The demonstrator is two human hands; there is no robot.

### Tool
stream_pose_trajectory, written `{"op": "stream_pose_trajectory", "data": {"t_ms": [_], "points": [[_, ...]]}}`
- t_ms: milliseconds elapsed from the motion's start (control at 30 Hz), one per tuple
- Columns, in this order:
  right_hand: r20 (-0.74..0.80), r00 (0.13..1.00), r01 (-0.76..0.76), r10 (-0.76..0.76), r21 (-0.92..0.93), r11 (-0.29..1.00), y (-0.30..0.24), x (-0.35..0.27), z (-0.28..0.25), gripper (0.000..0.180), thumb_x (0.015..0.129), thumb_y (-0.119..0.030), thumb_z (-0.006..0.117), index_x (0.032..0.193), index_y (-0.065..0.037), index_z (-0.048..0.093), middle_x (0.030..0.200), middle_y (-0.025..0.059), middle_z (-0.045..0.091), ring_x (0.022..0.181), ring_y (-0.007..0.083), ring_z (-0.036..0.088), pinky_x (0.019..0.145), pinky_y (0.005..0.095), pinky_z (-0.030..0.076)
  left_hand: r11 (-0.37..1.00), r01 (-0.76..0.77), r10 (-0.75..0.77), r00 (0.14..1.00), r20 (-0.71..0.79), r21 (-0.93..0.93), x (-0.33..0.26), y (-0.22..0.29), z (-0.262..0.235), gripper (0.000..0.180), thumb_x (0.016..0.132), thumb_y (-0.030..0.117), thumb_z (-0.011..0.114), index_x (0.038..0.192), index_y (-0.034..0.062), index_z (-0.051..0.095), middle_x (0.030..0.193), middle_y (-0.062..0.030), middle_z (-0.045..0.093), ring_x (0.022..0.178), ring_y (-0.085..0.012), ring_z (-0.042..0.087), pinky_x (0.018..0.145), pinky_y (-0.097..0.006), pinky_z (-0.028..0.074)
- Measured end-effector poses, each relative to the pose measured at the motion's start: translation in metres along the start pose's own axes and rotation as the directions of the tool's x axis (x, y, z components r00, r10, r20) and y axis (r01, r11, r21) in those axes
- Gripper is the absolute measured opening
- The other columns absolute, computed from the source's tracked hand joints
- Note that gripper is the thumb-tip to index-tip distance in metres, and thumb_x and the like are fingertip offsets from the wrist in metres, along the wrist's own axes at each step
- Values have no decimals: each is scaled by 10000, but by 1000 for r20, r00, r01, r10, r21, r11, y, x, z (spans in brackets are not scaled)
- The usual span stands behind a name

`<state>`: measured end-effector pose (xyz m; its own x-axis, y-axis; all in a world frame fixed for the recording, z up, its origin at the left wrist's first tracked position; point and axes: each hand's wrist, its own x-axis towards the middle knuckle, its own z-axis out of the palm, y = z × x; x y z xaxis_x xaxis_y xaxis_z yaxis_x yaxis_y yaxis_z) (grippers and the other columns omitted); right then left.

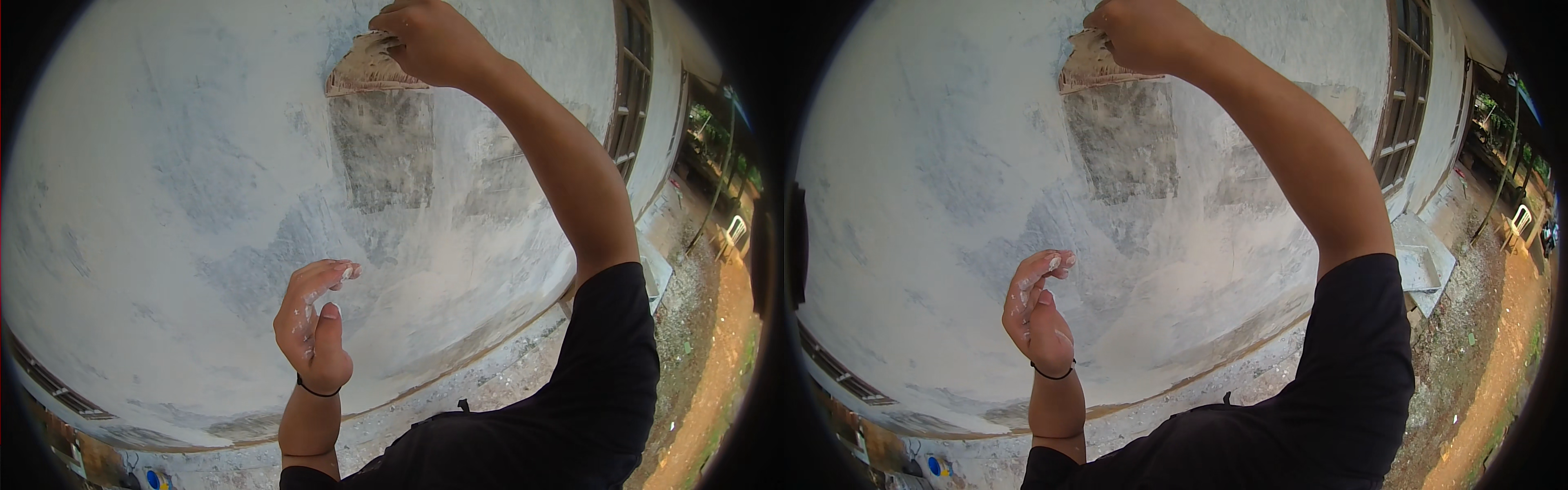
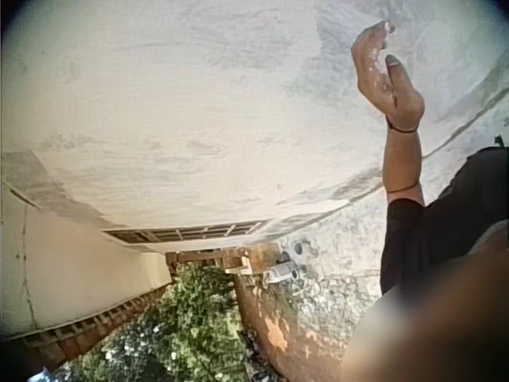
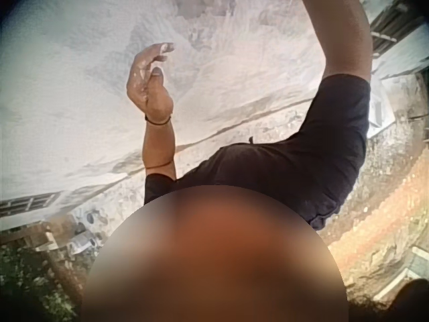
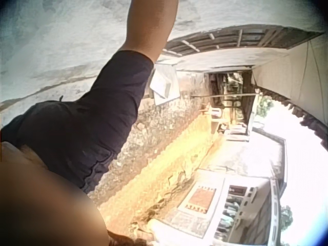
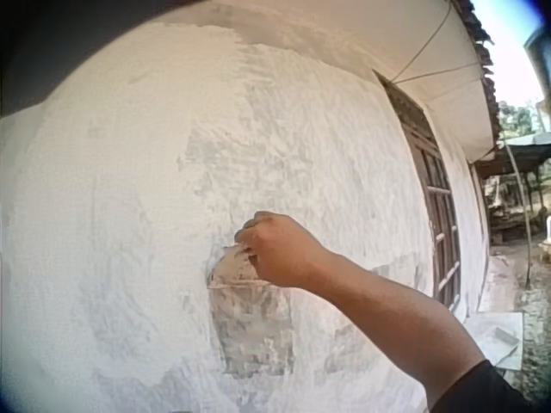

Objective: The person applies plaster to an exterior wall using a putty knife, smoothing the plaster onto the wall surface.

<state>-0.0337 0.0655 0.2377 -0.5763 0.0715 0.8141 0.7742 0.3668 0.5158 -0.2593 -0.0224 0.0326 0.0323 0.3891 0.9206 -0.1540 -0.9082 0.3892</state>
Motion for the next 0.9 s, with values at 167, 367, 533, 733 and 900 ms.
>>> {"op": "stream_pose_trajectory", "data": {"t_ms": [167, 367, 533, 733, 900], "points": [[-81, 995, -57, 65, 99, 993, -19, 11, -44, 77, 663, 4, 581, 731, 13, 616, 735, 153, 606, 777, 334, 575, 698, 398, 468, 997, -63, 63, 998, 12, 43, 11, 3, 0, 280, 779, 29, 433, 998, -66, 577, 961, -196, 623, 908, -265, 583, 744, -319, 437], [-161, 985, 24, -61, -222, 975, -61, -55, 28, 178, 645, -28, 592, 817, -9, 632, 766, 79, 589, 735, 205, 586, 606, 283, 477, 997, -71, 71, 997, -8, 9, 12, 1, 4, 282, 785, 34, 433, 1009, -68, 571, 956, -206, 618, 904, -271, 584, 760, -325, 440], [-46, 991, 107, -123, -251, 962, -115, -143, 74, 204, 664, -107, 561, 812, 22, 616, 733, 95, 552, 698, 200, 570, 591, 294, 477, 999, -37, 37, 999, 24, -4, 9, -4, 11, 293, 760, 22, 434, 1002, -74, 567, 963, -211, 619, 914, -279, 582, 791, -340, 439], [96, 981, 170, -168, -21, 985, -159, -217, 73, 221, 668, -118, 563, 829, 25, 616, 752, 88, 549, 729, 201, 570, 608, 306, 479, 1000, -25, 26, 999, 26, -12, 6, -1, 19, 297, 736, 10, 433, 984, -79, 569, 959, -205, 626, 938, -284, 574, 834, -358, 432], [194, 981, -76, 28, 246, 966, -154, -189, 21, 208, 668, -41, 546, 857, 30, 597, 792, 118, 576, 774, 256, 577, 635, 337, 472, 1000, -6, 6, 999, 33, -8, 3, -5, 17, 295, 736, 12, 434, 981, -77, 572, 960, -199, 627, 938, -278, 575, 829, -353, 432]]}}
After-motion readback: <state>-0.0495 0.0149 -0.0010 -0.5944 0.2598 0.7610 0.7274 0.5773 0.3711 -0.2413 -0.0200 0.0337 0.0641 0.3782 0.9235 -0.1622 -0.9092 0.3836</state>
